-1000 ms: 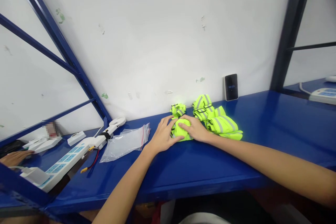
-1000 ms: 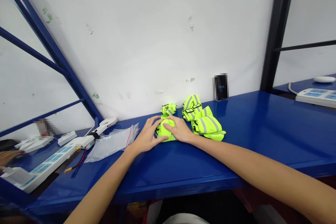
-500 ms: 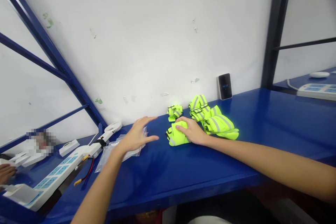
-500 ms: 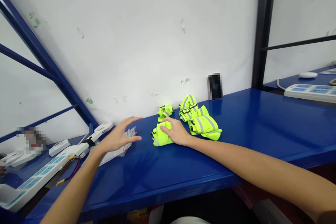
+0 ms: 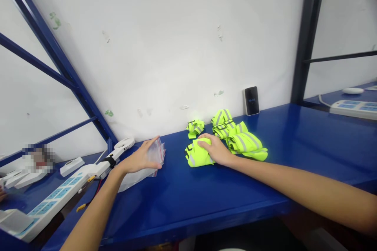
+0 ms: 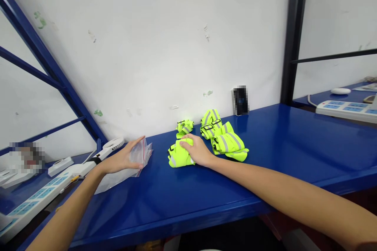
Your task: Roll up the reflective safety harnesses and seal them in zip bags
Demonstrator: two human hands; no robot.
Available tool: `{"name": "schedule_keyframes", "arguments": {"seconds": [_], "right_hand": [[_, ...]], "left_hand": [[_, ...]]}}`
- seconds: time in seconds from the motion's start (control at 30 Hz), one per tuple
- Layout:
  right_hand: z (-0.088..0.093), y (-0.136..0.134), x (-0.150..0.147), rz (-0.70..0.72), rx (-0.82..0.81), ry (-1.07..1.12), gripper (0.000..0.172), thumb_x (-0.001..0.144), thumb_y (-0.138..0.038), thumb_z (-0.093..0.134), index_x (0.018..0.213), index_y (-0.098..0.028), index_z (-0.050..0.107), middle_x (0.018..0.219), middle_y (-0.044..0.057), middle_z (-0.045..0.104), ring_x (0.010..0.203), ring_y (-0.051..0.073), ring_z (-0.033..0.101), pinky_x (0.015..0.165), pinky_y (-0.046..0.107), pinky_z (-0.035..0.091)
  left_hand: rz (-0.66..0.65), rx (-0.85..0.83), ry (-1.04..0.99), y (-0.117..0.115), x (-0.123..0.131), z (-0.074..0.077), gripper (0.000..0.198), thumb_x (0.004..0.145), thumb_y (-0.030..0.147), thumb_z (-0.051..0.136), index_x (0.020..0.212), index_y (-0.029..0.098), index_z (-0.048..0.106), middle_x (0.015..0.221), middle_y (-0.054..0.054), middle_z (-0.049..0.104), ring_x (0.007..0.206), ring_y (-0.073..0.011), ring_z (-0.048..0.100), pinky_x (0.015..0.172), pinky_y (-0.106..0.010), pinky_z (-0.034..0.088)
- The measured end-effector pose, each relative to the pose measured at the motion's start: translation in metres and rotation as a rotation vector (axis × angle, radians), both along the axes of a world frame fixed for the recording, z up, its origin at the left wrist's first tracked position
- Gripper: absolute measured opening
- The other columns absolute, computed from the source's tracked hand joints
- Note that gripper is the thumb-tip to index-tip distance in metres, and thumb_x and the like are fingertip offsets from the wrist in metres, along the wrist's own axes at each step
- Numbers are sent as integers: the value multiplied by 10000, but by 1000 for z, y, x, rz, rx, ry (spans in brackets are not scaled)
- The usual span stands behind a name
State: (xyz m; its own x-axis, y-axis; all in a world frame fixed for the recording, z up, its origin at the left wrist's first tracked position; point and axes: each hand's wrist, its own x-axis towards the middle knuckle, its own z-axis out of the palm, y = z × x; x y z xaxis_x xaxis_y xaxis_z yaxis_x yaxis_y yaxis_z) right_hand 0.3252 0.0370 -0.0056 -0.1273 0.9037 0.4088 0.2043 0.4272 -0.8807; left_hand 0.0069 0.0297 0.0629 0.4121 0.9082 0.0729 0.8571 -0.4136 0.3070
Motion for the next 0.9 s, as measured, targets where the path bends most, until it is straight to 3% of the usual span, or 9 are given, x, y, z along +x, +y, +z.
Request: {"name": "schedule_keyframes", "arguments": {"seconds": [0.17,0.27,0.37,0.57,0.7,0.9], "right_hand": [[5,8,3,-75,-106,266,308,803,-428,566,922,-161,666,954,64,702,942,239,615,814,317,442],[11,12,10,-163,-63,346,347,794,-451,580,964,-159,660,979,67,703,952,239,619,819,316,451],[15,14,19,-290,8,285,388,795,-475,578,1016,-164,648,1041,74,692,985,247,611,851,334,448],[12,18,25,-328,23,140,342,808,-430,552,991,-157,645,1054,90,686,1016,256,606,912,361,430],[11,18,23,-314,26,69,321,816,-409,542,993,-160,639,1047,90,686,1009,255,608,911,367,435],[0,21,21,-215,127,-56,313,822,-400,553,1022,-173,633,1068,83,677,1009,245,606,926,381,426]], "left_hand": [[-54,225,-72,10,59,3,1200,618,646,714,1517,263,17,1504,-153,246,1388,-354,285,1128,-519,251],[-183,302,-35,21,103,-8,1240,568,674,730,1518,250,56,1536,-156,189,1410,-373,212,1138,-535,207],[-237,389,-35,28,132,-25,1194,580,678,720,1513,279,90,1540,-130,217,1402,-361,217,1136,-543,184],[-193,400,-74,26,129,-51,1103,638,667,687,1505,288,119,1452,-124,340,1364,-330,290,1124,-544,205],[-186,448,-60,20,125,-51,1066,653,641,693,1499,295,145,1431,-120,346,1350,-323,316,1135,-541,191],[-260,533,44,10,140,-47,1057,647,685,669,1494,279,184,1429,-136,361,1355,-325,311,1149,-568,83]]}}
